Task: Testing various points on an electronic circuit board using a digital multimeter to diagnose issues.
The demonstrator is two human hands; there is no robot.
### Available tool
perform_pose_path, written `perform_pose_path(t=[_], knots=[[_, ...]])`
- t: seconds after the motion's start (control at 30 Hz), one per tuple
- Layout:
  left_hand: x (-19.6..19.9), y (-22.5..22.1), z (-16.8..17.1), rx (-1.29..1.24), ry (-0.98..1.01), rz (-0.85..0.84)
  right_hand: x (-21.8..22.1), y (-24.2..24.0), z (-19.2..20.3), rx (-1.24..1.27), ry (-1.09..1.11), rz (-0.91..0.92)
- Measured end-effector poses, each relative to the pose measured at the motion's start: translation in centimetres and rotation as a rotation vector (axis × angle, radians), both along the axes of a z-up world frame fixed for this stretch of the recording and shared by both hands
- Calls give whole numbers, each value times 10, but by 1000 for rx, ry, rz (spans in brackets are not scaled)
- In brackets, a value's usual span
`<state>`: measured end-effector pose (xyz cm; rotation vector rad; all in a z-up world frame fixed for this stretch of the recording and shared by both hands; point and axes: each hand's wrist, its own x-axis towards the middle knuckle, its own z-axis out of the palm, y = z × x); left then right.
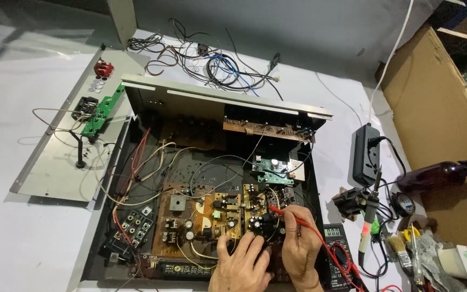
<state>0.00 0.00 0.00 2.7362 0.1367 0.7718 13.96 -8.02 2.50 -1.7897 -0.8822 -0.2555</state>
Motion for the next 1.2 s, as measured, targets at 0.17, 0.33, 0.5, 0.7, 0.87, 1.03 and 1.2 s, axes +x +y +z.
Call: perform_pose_path(t=[0.17,0.33,0.5,0.7,0.87,1.03,1.2], knots=[[0,0,0,3,-5,-1,-1,0,3,-10,-38,8],[0,0,-3,20,13,3,-2,3,5,13,-42,12],[0,-2,-3,10,1,15,-2,2,3,4,-28,2],[0,-1,-1,16,-11,21,-4,6,13,35,-68,42],[0,-1,-1,21,14,19,-3,6,9,25,-10,54],[-1,-1,-3,32,1,19,-4,5,9,39,17,55],[-20,11,32,-141,-170,-143,-2,6,9,66,-70,102]])
